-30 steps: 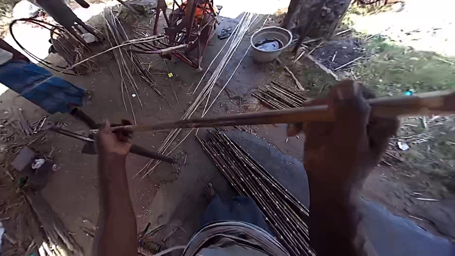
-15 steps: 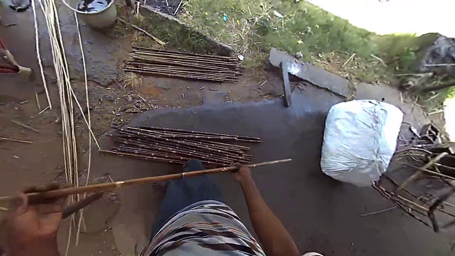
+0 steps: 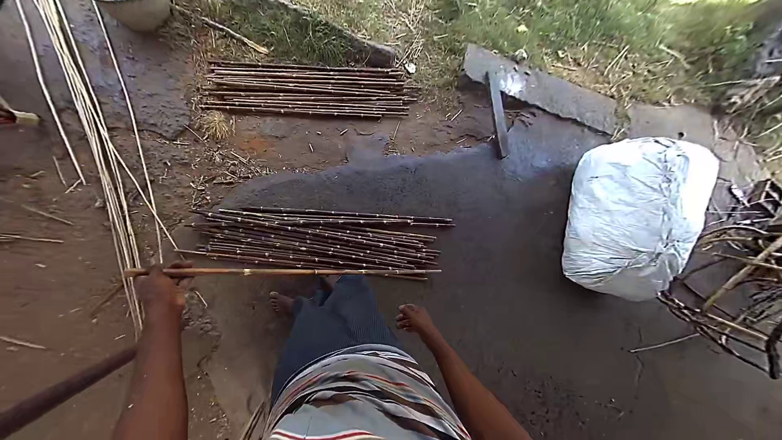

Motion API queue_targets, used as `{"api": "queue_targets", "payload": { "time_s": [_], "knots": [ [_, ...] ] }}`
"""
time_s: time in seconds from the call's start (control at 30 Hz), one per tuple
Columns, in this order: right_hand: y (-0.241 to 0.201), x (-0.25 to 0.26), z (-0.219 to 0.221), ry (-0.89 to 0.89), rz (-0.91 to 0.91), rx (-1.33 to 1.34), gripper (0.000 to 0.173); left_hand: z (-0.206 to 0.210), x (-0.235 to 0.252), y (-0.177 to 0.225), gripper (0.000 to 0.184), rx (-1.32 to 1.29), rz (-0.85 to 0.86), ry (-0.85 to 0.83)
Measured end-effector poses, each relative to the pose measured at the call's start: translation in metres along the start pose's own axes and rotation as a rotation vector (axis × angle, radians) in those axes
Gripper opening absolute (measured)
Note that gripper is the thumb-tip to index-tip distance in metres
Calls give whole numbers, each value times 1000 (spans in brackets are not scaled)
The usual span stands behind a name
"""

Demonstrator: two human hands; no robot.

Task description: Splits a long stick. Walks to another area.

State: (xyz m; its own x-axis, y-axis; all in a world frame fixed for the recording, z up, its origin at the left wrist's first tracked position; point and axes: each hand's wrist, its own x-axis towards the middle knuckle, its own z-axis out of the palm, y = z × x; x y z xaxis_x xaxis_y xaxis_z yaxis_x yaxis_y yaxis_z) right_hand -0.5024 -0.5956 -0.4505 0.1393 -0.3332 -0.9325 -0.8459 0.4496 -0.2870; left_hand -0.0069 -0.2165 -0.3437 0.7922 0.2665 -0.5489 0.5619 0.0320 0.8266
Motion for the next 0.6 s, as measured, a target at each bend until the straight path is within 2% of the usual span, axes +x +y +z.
{"api": "queue_targets", "payload": {
  "time_s": [0.1, 0.27, 0.37, 0.47, 0.53, 0.6],
  "knots": [
    [26, -6, -16, 69, 66, 29, 38, 11, 14, 10, 42, 11, -26, 53],
    [34, -20, -24, 115, 84, -49, 38, 14, 63, 8, 47, -59, -80, 94],
    [20, -21, -21, 110, 51, -77, 36, 13, 93, 1, 51, 7, -92, 167],
    [-5, -20, -12, 100, 11, -94, 36, 5, 117, -16, 65, 197, -76, 186],
    [-23, -19, -3, 72, -14, -132, 36, -7, 110, -26, 69, 326, -117, 130],
    [-43, -13, 10, 44, -39, -169, 35, -25, 90, -36, 62, 433, -159, -1]
  ]
}}
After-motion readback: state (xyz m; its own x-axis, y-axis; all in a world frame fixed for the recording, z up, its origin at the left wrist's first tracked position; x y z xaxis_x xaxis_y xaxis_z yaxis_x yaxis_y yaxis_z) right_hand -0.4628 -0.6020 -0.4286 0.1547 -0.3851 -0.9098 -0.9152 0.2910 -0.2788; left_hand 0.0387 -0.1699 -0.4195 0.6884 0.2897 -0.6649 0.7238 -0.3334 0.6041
